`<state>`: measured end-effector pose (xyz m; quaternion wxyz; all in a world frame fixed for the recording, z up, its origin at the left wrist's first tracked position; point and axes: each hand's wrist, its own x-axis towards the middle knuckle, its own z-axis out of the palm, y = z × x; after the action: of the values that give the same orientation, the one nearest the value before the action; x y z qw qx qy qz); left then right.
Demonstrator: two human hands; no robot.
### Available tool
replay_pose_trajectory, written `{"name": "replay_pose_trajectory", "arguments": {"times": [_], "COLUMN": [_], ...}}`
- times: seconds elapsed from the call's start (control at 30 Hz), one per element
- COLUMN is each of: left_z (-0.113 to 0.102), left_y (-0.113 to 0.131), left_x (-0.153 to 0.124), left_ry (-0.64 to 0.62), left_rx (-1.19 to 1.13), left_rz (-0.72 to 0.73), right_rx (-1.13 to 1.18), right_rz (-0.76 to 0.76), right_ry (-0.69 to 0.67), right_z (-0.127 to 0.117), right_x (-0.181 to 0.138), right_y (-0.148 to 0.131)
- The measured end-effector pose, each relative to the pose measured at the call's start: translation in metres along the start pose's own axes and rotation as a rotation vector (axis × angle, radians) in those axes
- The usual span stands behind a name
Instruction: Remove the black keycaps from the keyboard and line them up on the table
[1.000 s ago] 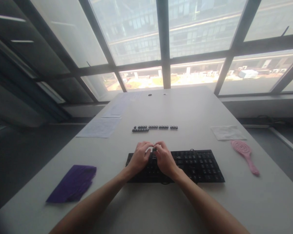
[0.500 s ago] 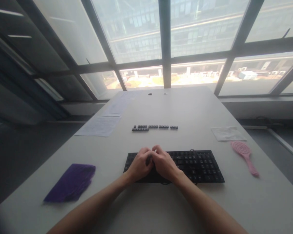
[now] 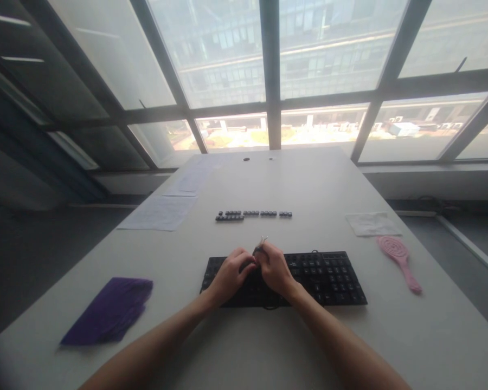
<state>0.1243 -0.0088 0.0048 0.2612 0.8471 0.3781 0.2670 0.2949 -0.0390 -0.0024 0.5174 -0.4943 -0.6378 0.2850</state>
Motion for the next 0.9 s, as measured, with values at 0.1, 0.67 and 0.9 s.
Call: {"name": "replay_pose_trajectory", "arguments": {"times": [0.1, 0.67, 0.9], "left_z": [-0.0004, 0.0013, 0.0027], "left_y": [0.0010, -0.0007, -0.0034], "left_x": [-0.0006, -0.0028, -0.0028], "left_ry": [0.006, 0.099, 0.100], "left_rx": [-0.042, -0.003, -0.010], "left_rz": [0.013, 0.023, 0.073], "right_rx": [-0.001, -0.207, -0.159], "right_rz": [0.002, -0.217, -0.030], "right_ry": [0.022, -0.127, 0.046], "right_z": [0.0008, 0.0064, 0.0081], "right_x": [0.0003, -0.0060, -0.0046], "right_y": [0.0033, 0.0006, 0.0068]}}
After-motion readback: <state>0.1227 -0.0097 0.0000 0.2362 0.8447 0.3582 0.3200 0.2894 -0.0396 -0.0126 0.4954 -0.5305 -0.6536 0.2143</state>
